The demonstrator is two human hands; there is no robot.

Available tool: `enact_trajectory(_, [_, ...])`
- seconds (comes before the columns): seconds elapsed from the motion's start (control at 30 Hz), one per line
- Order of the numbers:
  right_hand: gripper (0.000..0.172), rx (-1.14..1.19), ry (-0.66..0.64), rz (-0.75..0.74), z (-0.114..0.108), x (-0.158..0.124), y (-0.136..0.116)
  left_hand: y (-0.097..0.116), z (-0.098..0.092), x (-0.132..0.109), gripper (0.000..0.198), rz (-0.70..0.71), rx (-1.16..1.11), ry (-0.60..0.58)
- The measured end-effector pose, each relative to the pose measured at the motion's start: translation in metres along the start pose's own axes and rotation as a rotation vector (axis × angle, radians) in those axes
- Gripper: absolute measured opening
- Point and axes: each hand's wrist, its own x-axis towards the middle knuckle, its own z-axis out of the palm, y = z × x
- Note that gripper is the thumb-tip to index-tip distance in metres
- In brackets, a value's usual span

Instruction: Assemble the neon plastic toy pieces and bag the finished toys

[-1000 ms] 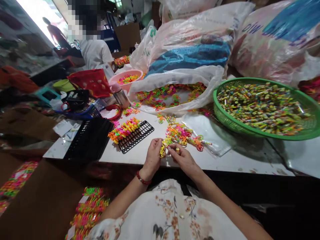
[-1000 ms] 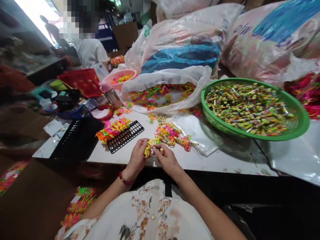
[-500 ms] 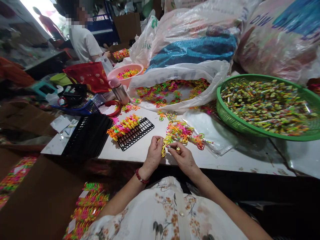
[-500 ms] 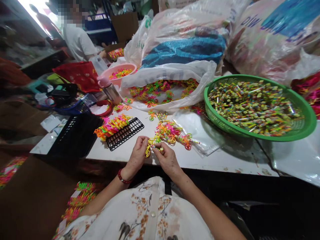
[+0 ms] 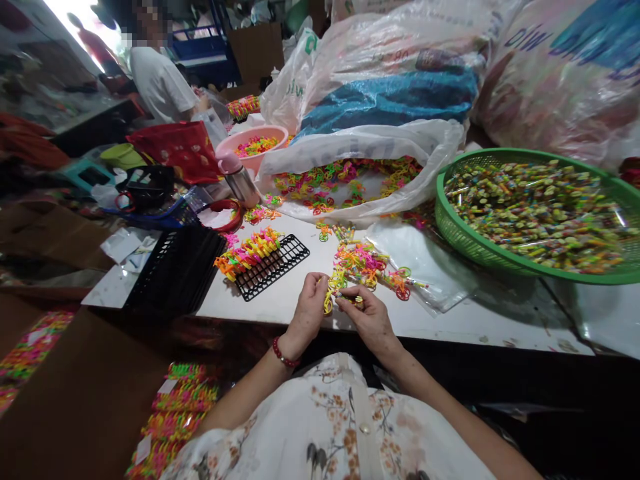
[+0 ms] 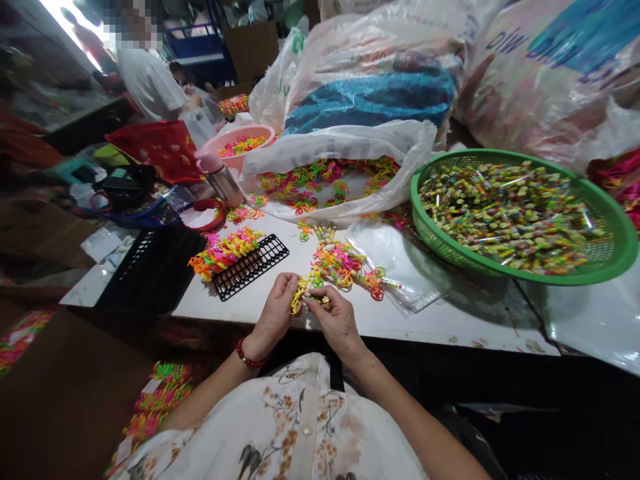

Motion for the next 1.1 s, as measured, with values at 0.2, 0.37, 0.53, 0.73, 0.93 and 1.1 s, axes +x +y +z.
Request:
enact_trajectory(0.2, [0.022,-0.109,0.061,-0.126,0.0,0.004,-0.003,0.002,0.0,-0.003,0.028,0.035,0.12,0.078])
enact_trajectory(0.37, [0.021,-0.052,-0.037,-0.071,-0.003,0.008,-0.007,-0.001,0.002,-0.004,0.03,-0.038,-0.055,0.055])
enact_trajectory(0.53, [0.011,-0.149,-0.074,-0.167,0.001,0.008,-0.013,0.001,0.003,0.0,0.032,-0.143,-0.182,0.024])
enact_trajectory(0.73, [0.007,-0.293,-0.131,-0.28,0.006,0.008,-0.016,-0.004,0.003,0.005,0.035,-0.071,-0.093,0.084])
enact_trajectory(0.93, [0.017,-0.546,-0.056,-0.46,-0.025,0.031,-0.004,0.004,-0.001,0.043,0.03,0.113,0.382,0.09])
enact_trajectory(1.1, [0.034,-0.728,0.084,-0.533,-0.055,0.031,0.015,0.021,0.007,0.102,0.014,0.282,0.655,0.185])
